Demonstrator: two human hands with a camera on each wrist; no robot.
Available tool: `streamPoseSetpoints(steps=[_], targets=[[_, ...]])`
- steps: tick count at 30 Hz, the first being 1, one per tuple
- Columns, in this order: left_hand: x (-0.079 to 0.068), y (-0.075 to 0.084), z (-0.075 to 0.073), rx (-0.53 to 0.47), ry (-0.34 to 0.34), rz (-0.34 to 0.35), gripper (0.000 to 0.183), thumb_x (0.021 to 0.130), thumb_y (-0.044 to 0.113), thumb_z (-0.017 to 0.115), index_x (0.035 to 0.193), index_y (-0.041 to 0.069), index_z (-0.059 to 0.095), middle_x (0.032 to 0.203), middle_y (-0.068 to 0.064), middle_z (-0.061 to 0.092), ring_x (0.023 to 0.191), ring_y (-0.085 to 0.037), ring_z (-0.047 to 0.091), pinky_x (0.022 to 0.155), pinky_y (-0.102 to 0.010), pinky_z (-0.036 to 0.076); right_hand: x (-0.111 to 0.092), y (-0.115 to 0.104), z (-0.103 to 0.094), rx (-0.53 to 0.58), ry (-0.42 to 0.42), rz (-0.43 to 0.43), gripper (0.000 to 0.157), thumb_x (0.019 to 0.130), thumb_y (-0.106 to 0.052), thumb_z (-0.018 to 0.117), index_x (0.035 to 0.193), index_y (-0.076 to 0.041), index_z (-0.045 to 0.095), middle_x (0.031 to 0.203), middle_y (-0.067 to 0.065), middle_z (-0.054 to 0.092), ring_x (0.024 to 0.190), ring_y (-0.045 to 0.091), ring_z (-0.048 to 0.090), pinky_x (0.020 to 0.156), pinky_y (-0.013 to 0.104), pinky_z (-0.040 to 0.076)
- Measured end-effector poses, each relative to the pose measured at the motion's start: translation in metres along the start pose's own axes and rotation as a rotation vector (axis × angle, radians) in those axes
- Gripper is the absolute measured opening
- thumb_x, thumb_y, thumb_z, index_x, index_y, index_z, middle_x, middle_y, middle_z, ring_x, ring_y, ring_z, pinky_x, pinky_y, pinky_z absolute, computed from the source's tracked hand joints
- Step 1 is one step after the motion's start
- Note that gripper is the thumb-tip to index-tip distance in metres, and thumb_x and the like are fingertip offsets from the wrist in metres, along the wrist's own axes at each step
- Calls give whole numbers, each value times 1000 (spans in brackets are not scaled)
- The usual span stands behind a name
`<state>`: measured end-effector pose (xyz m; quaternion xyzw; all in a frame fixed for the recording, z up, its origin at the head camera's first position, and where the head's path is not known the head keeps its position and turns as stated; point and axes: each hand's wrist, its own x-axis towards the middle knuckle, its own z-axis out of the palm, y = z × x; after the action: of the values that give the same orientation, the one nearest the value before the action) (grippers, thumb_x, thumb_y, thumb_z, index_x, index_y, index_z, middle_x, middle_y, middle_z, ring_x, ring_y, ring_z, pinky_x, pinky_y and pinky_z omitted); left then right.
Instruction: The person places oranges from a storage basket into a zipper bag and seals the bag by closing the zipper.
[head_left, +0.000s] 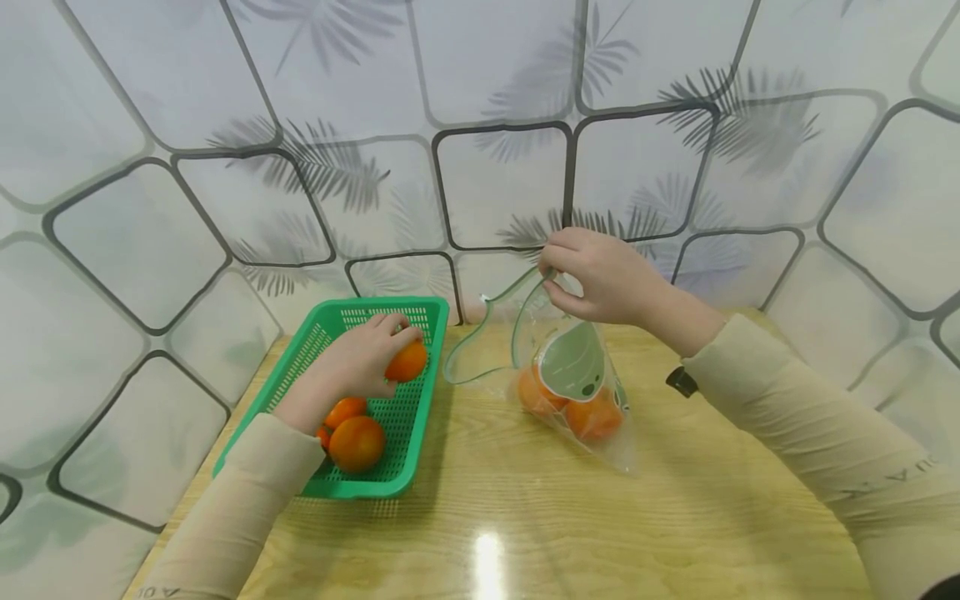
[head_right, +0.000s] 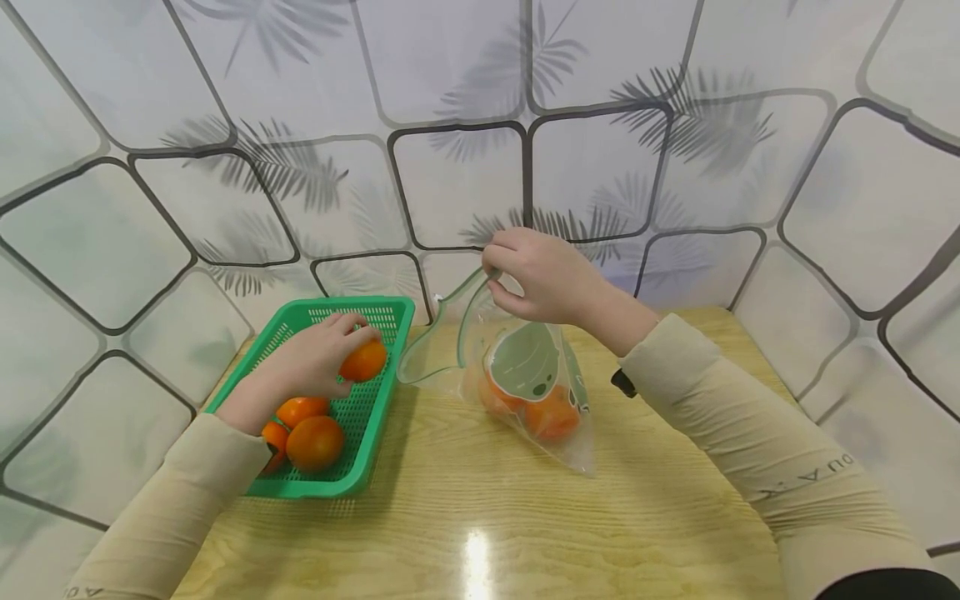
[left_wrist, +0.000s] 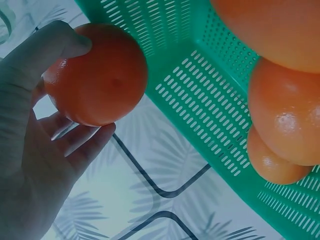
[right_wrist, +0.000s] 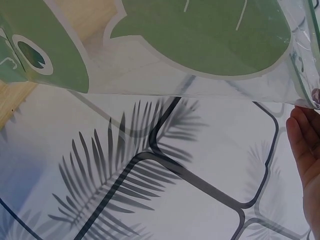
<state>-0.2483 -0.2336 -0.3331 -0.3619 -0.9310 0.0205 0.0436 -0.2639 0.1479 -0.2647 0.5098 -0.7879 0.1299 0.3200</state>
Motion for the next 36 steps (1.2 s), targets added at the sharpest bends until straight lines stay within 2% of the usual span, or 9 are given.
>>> streamPoseSetpoints(steps=[11,17,25,36], targets=[[2,11,-16,24,57,42,75,73,12,91,141,11,59,138,-17,57,120,-35,59,88,-47,61,-1,2,-2,23,-2,12,7,89,-7,68,95,-4,66,92,11,66,81,27,62,75,42,55],[2,20,-31,44,89,48,76,73,12,90,143,12,59,138,-17,57,116,-35,61,84,-47,61,-2,3,-4,35,7,17,8,88,-7,70,94,-4,66,91,12,66,79,27,60,73,42,54],[2,30,-50,96,174,102,77,72,15,92,141,10,60,139,-19,56,116,-38,63,85,-46,61,0,4,-6,35,19,7,6,88,-6,69,93,-4,66,88,10,63,75,23,57,70,39,52],[4,43,-65,102,237,162,73,72,12,89,140,11,61,139,-18,57,119,-38,63,90,-47,60,4,2,-10,44,23,4,6,88,-4,69,93,-3,65,87,11,63,75,23,58,70,38,52]])
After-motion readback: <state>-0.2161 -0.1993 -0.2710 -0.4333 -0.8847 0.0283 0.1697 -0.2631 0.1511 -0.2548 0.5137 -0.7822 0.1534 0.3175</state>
